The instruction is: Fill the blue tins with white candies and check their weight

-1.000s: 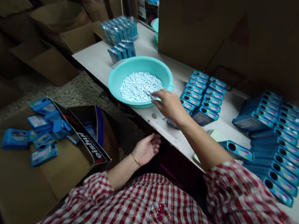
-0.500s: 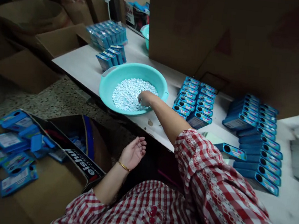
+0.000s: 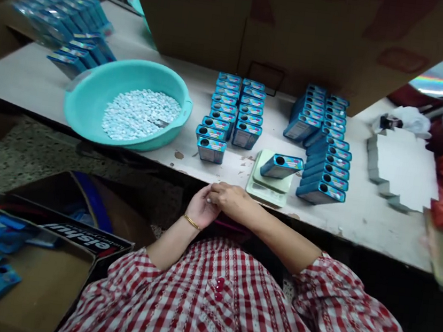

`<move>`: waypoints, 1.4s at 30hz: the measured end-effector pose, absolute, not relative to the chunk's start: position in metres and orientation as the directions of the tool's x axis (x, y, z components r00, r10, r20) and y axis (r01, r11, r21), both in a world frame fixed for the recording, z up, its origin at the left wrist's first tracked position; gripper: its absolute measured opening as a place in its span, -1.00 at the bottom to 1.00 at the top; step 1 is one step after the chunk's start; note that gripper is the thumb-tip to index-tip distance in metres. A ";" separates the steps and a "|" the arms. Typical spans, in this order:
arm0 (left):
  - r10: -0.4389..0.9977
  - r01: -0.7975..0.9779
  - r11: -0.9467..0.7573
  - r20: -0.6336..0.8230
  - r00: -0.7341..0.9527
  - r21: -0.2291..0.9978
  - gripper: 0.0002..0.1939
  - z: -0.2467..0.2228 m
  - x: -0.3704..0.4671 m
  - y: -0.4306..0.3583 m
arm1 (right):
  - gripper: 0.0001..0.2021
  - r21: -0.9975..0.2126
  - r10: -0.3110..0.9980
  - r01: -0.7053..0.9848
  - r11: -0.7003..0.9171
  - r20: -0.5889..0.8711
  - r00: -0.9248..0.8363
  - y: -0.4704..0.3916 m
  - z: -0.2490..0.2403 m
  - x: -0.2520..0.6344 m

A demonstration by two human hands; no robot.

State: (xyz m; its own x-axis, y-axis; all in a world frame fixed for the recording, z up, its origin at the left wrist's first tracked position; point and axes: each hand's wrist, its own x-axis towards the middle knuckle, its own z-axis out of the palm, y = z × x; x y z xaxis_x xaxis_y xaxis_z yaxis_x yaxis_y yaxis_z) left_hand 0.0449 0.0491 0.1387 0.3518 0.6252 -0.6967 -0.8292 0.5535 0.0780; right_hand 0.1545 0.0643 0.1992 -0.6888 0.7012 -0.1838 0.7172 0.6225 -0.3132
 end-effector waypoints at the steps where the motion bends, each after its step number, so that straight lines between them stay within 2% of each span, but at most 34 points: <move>1: 0.611 -0.817 0.571 -0.706 0.357 0.081 -0.69 0.139 0.056 0.047 | -0.85 -0.292 0.683 0.707 0.644 -0.196 -0.704 0.061 0.198 0.167; 4: 0.606 -0.789 0.602 -0.712 0.355 0.120 -0.72 0.142 0.086 0.044 | -0.83 -0.215 0.672 0.708 0.672 -0.223 -0.706 0.056 0.197 0.201; 6: 0.610 -0.776 0.615 -0.707 0.358 0.137 -0.74 0.147 0.101 0.045 | -0.81 -0.180 0.702 0.727 0.662 -0.190 -0.686 0.053 0.195 0.219; 8: 0.613 -0.773 0.619 -0.703 0.361 0.142 -0.77 0.151 0.112 0.046 | -0.81 -0.198 0.711 0.720 0.665 -0.126 -0.692 0.050 0.191 0.234; 12: 0.653 -0.791 0.596 -0.658 0.376 0.139 -0.79 0.157 0.123 0.050 | -0.79 -0.354 0.727 0.655 0.668 0.125 -0.675 0.053 0.190 0.260; 15: 0.675 -0.768 0.619 -0.612 0.412 0.165 -0.77 0.162 0.125 0.054 | -0.79 -0.402 0.769 0.657 0.638 0.364 -0.525 0.068 0.202 0.278; 18: 0.681 -0.742 0.636 -0.606 0.412 0.211 -0.76 0.167 0.125 0.057 | -0.82 -0.434 0.820 0.717 0.545 0.456 -0.347 0.092 0.214 0.293; 23: 0.662 -0.732 0.643 -0.644 0.384 0.225 -0.76 0.164 0.114 0.052 | -0.80 -0.427 0.849 0.776 0.464 0.463 -0.253 0.113 0.216 0.312; 28: 0.620 -0.752 0.616 -0.733 0.279 0.235 -0.77 0.142 0.082 0.035 | -0.54 -0.348 0.878 0.830 0.435 0.366 -0.307 0.111 0.210 0.337; 31: 0.562 -0.763 0.606 -0.800 0.210 0.226 -0.77 0.128 0.066 0.023 | -0.44 -0.350 0.899 0.838 0.419 0.292 -0.327 0.111 0.202 0.347; 42: 0.510 -0.762 0.611 -0.843 0.171 0.215 -0.76 0.115 0.053 0.015 | -0.40 -0.375 0.910 0.832 0.409 0.236 -0.341 0.118 0.195 0.341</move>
State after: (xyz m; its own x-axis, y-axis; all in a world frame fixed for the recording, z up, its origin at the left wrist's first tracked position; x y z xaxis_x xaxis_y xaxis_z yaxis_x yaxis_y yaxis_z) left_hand 0.0531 0.0155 0.1147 0.1708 0.5099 -0.8431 -0.7617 0.6111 0.2153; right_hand 0.3407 0.1176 0.1946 -0.3412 0.9098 0.2362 0.8320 0.4092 -0.3747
